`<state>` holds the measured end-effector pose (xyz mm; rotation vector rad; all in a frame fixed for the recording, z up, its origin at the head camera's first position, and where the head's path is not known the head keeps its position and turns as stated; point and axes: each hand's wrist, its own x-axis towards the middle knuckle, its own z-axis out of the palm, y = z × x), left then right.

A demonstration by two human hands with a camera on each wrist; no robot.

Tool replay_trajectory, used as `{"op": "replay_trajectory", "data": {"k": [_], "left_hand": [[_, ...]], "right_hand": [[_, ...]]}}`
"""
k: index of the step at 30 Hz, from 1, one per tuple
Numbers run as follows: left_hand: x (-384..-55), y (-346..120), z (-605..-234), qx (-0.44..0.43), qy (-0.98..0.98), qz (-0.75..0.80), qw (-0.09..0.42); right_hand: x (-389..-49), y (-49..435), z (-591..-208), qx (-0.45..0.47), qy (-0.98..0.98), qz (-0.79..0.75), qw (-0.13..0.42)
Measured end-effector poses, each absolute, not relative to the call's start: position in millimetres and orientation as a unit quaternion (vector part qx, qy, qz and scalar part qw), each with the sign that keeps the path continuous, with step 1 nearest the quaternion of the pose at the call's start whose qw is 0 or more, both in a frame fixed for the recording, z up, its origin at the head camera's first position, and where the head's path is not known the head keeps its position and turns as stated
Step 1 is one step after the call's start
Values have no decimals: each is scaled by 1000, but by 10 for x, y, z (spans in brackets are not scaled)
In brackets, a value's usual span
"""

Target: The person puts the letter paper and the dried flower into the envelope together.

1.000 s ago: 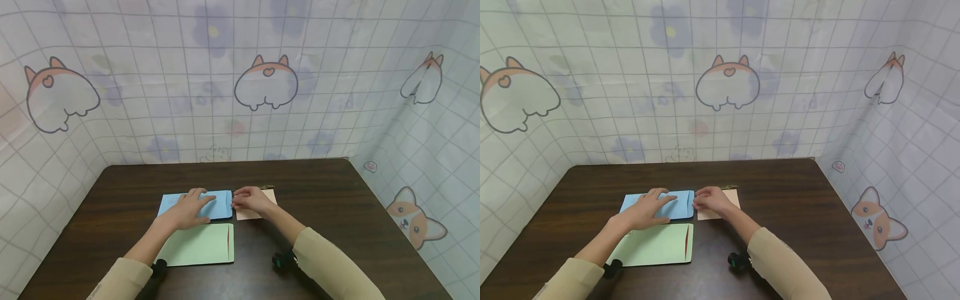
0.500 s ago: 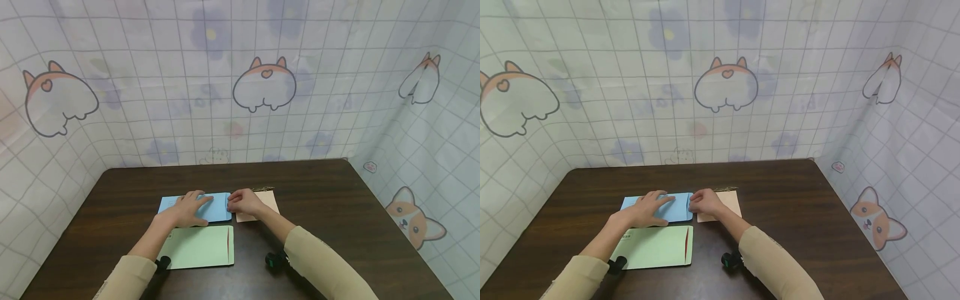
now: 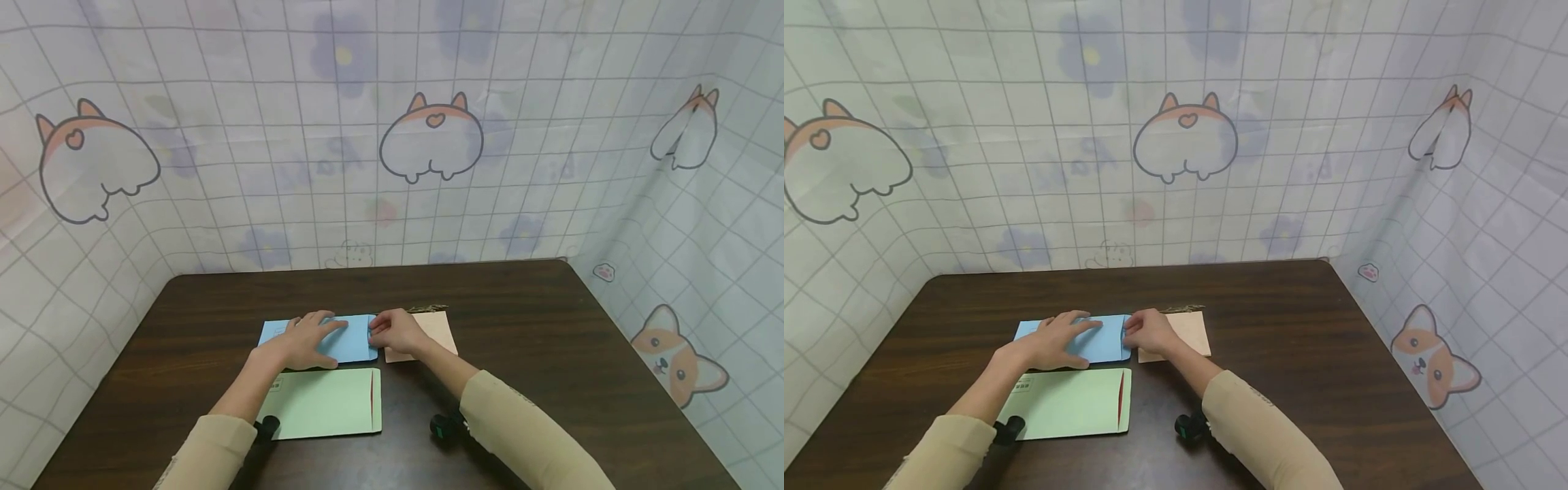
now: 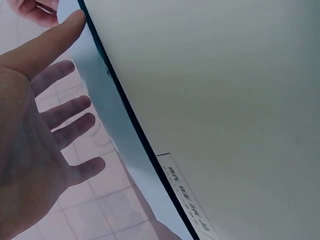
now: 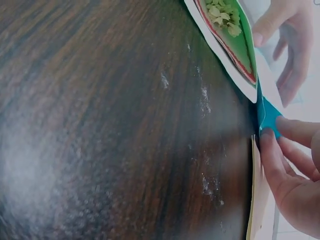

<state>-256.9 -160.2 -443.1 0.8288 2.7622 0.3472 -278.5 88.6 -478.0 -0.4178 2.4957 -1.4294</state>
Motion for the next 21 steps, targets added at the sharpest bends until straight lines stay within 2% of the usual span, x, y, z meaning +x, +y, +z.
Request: {"op": "replay_trajectory", "data": {"k": [3,10,21], "left_hand": [[-2573,-1602,-4442,283,945,117,118],[-2592,-1608,-4449,274,944,130,127],[-2646,-1674,-4469,253,946,144,139]], "right_hand": [[-2780,887,-4771,-145,858,-480,117],[-2756,896,-4749,-139,827,-523,151],[-2764,886,-4749,-138,823,-527,158]]}}
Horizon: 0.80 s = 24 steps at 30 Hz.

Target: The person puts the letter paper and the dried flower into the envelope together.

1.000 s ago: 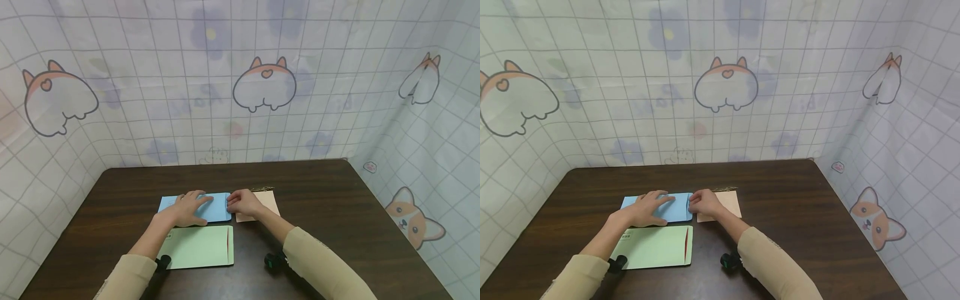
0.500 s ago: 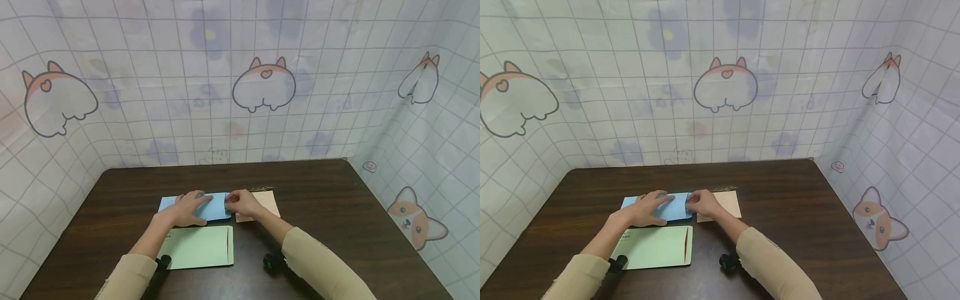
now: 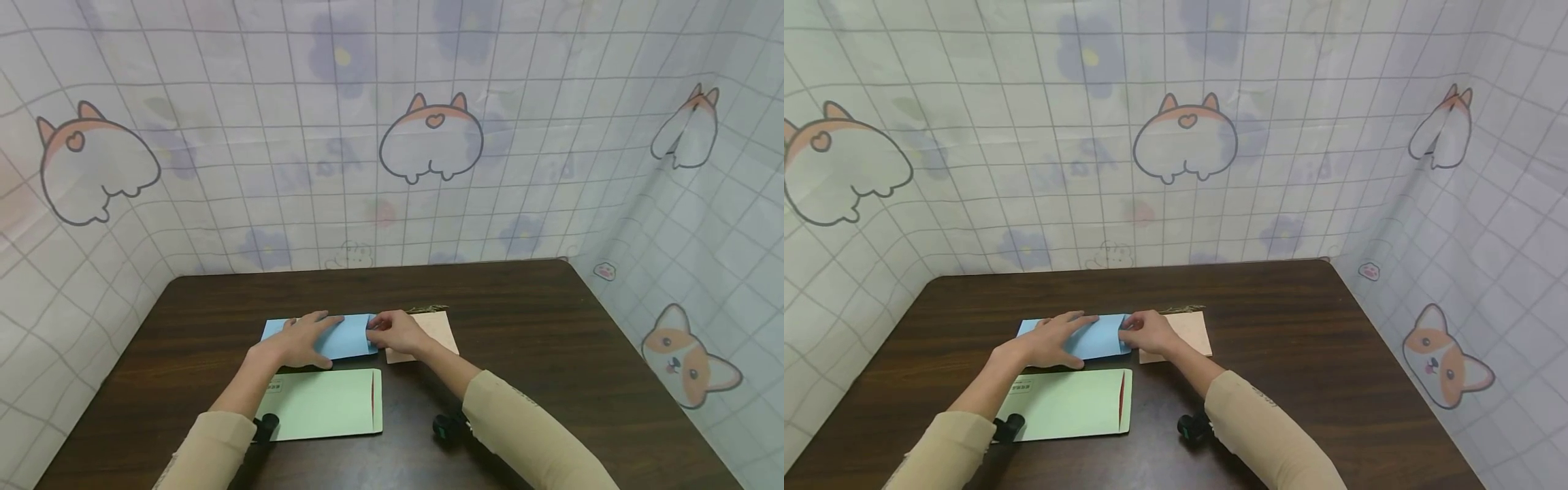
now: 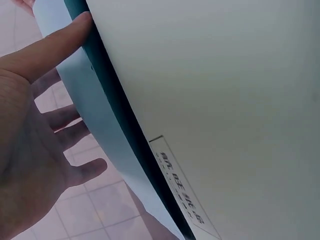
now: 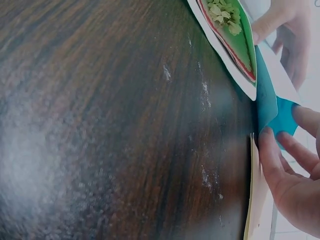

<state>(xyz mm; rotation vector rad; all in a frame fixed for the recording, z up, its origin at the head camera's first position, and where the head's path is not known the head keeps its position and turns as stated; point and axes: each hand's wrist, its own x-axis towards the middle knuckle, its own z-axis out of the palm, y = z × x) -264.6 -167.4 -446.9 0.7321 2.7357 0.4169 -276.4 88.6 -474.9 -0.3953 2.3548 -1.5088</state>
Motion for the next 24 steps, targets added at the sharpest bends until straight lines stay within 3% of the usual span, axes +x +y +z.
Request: {"op": "replay_trajectory", "data": {"k": [12,24], "left_hand": [[-2696,-1692,-4534,251,946,153,137],[-2714,-1680,-4562,260,944,151,133]], "right_hand": [[-2755,1052,-4794,-131,775,-593,174],[-2802,1597,-4606,-123,810,-559,124]]}}
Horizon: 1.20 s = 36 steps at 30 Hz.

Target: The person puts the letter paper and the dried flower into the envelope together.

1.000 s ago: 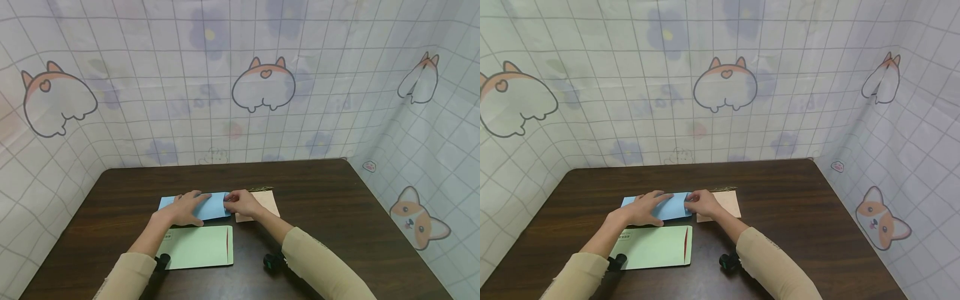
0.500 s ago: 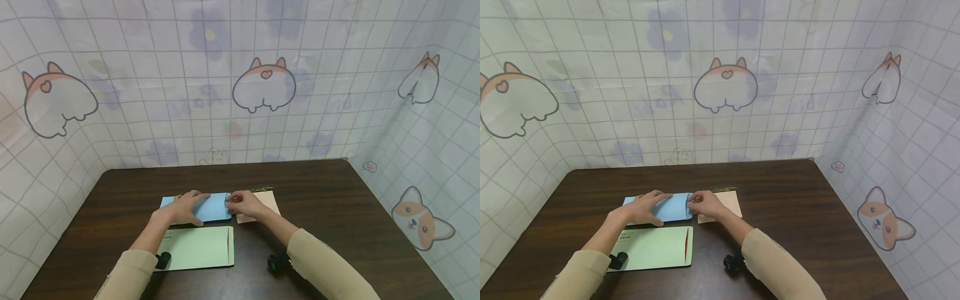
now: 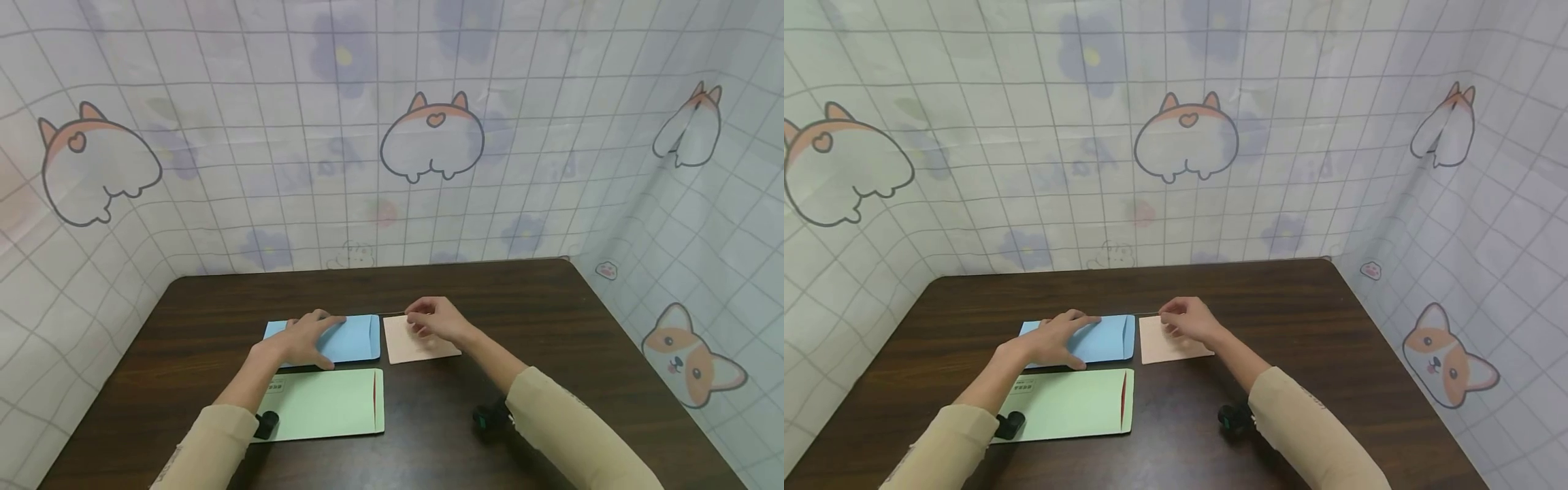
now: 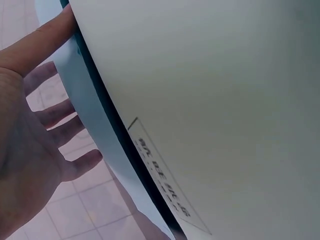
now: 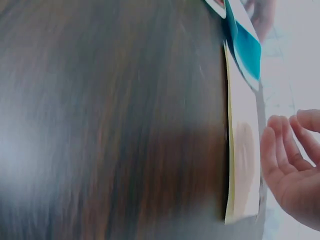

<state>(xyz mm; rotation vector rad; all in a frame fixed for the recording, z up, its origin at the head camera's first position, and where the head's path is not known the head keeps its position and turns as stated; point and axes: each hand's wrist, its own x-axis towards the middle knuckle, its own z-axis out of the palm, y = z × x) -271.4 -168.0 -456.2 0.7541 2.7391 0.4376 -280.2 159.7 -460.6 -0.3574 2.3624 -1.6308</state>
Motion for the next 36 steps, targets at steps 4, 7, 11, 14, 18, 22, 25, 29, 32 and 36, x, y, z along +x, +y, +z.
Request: {"op": "replay_trajectory", "data": {"k": [4,7,11,14,18,22,25,29,32,36], "left_hand": [[-2723,-1682,-4567,261,944,154,132],[-2719,-1674,-4559,264,943,154,132],[-2712,-1668,-4556,266,942,155,131],[-2706,-1670,-4553,264,943,157,130],[-2698,-1674,-4553,264,942,160,130],[-2697,-1676,-4560,262,942,164,130],[-2697,-1673,-4558,261,942,166,130],[-2687,-1671,-4551,259,942,168,129],[-2683,-1678,-4557,258,943,168,129],[-2685,-1689,-4566,259,943,168,127]], "right_hand": [[-2826,1789,-4617,-98,828,-540,117],[-2832,1910,-4641,-81,840,-526,109],[-2841,2028,-4665,-70,853,-509,95],[-2847,2085,-4668,-68,865,-489,88],[-2856,2132,-4677,-66,883,-456,87],[-2870,2153,-4700,-64,895,-434,86],[-2876,2153,-4716,-65,902,-419,80],[-2869,2147,-4741,-77,919,-381,66],[-2863,2141,-4753,-87,929,-354,59],[-2860,2125,-4747,-95,933,-341,62]]}}
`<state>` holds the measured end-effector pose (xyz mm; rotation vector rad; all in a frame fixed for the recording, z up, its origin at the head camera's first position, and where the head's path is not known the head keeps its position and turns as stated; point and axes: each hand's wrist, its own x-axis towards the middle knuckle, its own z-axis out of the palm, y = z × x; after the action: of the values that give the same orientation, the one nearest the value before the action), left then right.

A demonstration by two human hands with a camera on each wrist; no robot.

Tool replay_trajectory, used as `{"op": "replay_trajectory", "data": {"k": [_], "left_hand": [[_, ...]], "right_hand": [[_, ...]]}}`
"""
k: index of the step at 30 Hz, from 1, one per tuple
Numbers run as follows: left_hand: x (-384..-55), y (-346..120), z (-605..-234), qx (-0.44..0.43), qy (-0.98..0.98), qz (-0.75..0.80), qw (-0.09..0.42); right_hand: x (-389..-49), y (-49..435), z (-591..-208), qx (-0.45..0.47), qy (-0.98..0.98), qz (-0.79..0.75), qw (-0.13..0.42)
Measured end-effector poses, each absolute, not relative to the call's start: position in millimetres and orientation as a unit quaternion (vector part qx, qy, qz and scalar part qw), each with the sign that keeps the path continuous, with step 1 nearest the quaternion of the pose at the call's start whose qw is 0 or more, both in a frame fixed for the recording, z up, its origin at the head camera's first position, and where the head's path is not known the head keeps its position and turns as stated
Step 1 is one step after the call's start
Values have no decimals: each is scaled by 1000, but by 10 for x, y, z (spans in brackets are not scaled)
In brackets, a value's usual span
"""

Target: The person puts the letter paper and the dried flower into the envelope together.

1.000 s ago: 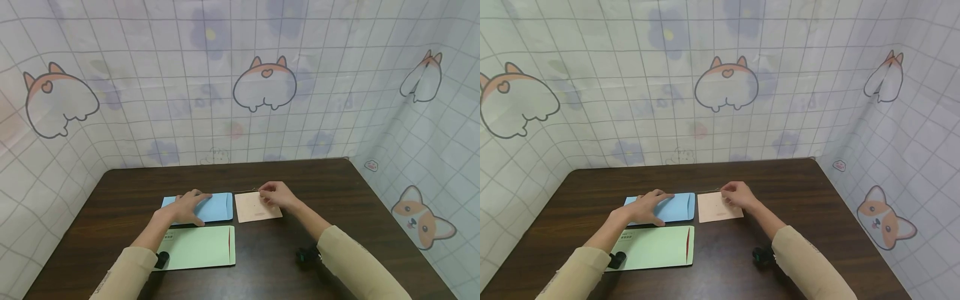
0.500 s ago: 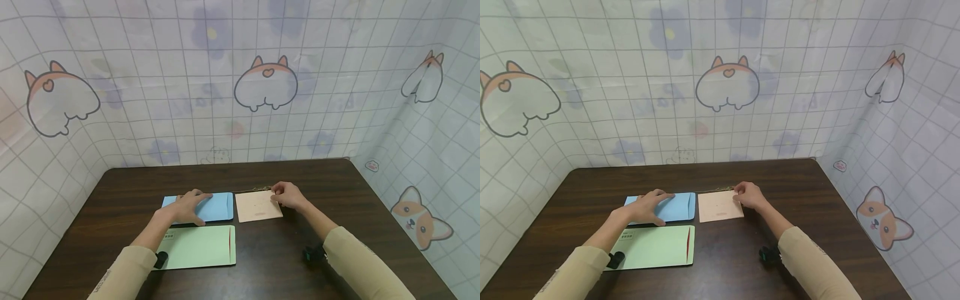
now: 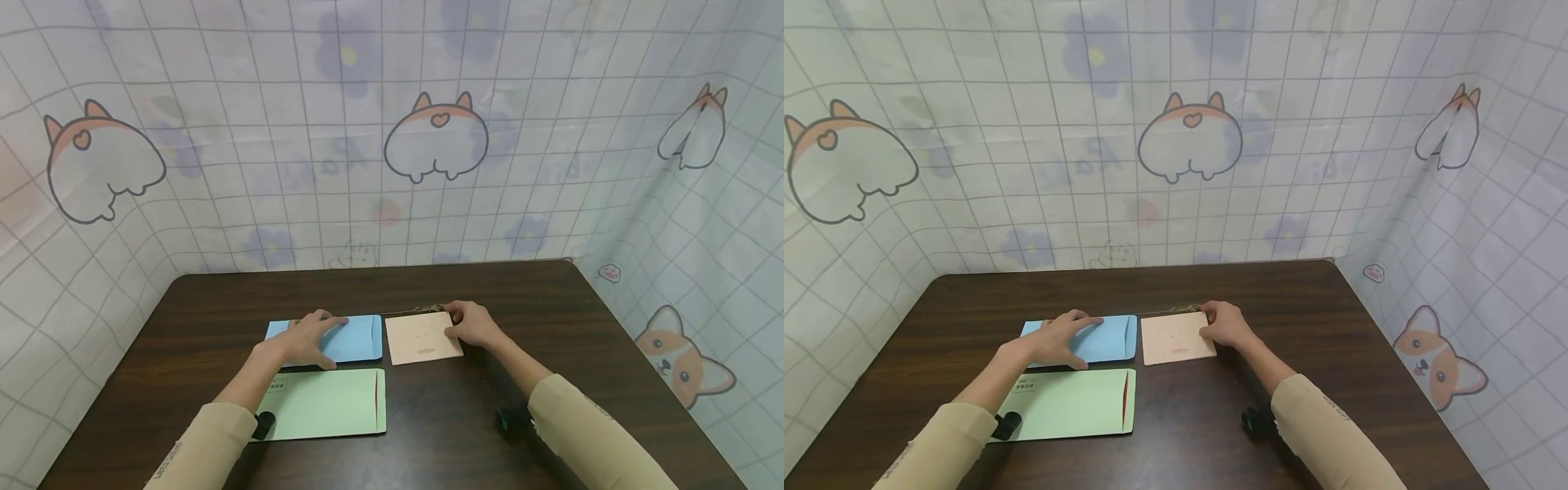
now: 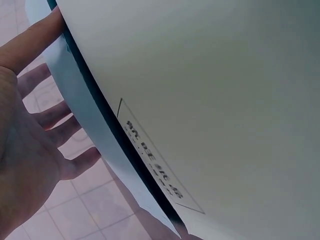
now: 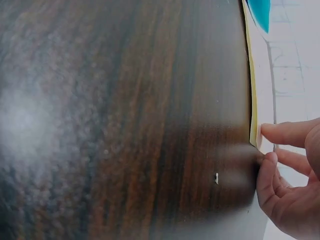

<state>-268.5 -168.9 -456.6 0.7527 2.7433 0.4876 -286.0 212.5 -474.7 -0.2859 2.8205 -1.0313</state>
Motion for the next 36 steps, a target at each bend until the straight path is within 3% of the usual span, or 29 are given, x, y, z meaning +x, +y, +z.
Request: {"op": "replay_trajectory", "data": {"k": [17,36], "left_hand": [[-2677,-1679,-4541,254,944,167,130],[-2691,-1695,-4574,257,942,172,129]], "right_hand": [[-2823,2150,-4747,-72,910,-405,45],[-2877,2301,-4773,-19,830,-551,87]]}}
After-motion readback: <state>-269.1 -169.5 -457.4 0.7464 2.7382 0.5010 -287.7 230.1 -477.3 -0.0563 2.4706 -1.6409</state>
